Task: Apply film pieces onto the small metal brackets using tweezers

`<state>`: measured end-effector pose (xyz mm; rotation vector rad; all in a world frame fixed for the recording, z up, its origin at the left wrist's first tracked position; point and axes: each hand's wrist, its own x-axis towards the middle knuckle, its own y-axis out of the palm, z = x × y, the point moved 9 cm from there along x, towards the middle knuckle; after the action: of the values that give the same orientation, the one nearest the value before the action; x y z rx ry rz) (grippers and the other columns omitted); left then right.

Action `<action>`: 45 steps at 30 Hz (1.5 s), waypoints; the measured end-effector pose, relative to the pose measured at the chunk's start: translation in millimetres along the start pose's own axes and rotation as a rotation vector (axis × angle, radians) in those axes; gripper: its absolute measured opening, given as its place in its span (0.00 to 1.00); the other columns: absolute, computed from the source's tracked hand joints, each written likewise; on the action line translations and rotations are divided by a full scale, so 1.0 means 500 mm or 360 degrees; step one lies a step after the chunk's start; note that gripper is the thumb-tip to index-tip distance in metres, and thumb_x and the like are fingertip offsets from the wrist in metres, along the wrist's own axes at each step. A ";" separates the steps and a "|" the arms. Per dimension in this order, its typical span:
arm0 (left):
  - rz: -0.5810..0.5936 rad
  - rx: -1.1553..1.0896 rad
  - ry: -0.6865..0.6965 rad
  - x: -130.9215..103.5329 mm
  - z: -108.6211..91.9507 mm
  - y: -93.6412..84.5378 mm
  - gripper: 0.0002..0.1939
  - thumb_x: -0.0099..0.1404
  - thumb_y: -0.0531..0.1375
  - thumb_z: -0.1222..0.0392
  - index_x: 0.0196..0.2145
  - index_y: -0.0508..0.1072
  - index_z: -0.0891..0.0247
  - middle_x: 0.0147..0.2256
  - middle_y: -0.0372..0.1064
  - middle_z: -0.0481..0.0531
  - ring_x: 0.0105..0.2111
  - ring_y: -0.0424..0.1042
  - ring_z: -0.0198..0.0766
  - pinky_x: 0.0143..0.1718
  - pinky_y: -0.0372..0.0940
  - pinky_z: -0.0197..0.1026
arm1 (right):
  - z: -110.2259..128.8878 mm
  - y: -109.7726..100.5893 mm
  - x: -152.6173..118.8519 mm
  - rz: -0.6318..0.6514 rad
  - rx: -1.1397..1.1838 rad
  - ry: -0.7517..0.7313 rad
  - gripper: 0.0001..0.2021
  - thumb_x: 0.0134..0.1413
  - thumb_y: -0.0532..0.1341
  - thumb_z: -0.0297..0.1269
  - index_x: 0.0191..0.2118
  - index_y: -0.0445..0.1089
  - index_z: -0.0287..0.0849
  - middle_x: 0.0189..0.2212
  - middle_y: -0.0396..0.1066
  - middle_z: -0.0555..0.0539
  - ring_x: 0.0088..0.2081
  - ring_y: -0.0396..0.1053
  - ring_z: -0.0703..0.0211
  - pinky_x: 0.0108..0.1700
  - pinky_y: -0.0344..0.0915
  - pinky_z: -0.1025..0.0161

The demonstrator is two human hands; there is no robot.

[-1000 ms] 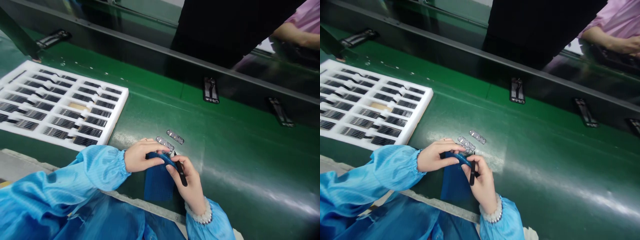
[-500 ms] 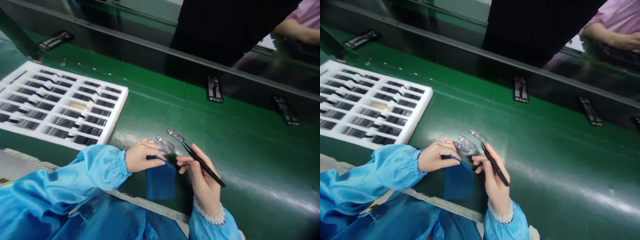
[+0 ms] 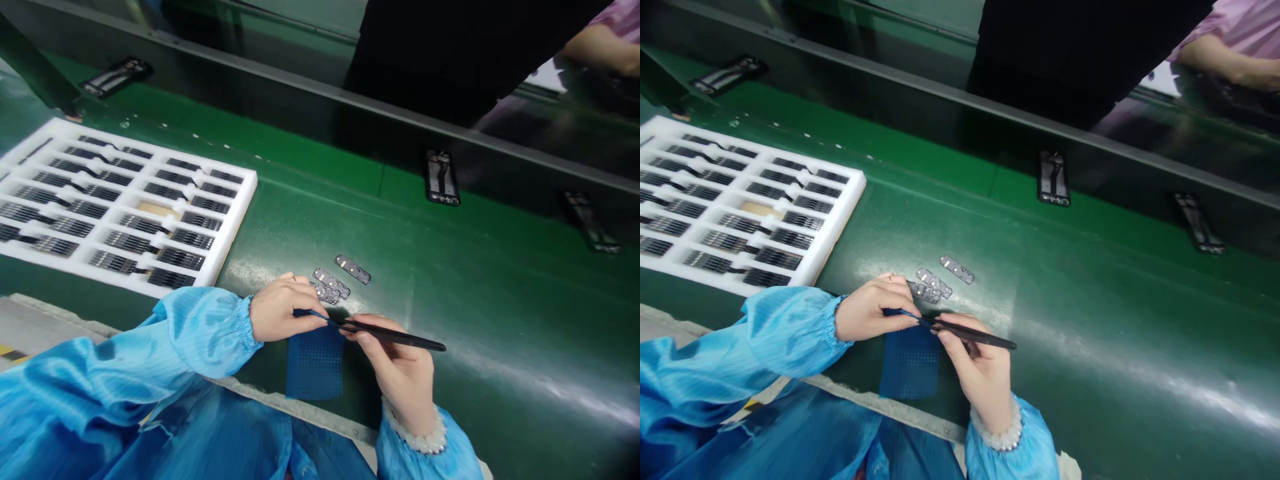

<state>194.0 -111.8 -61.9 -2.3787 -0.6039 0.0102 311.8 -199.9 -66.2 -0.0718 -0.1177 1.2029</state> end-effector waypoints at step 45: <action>0.0063 0.0042 -0.0035 0.002 -0.002 0.004 0.07 0.62 0.59 0.58 0.30 0.76 0.61 0.28 0.75 0.45 0.30 0.67 0.32 0.34 0.49 0.41 | -0.015 0.003 0.004 0.0010 0.0025 0.0178 0.06 0.51 0.64 0.34 0.37 0.75 0.44 0.30 0.78 0.47 0.31 0.77 0.55 0.37 0.76 0.58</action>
<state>196.2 -113.4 -62.2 -2.3674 -0.5639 0.0610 311.9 -197.5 -73.5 -0.1255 -0.0097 1.2033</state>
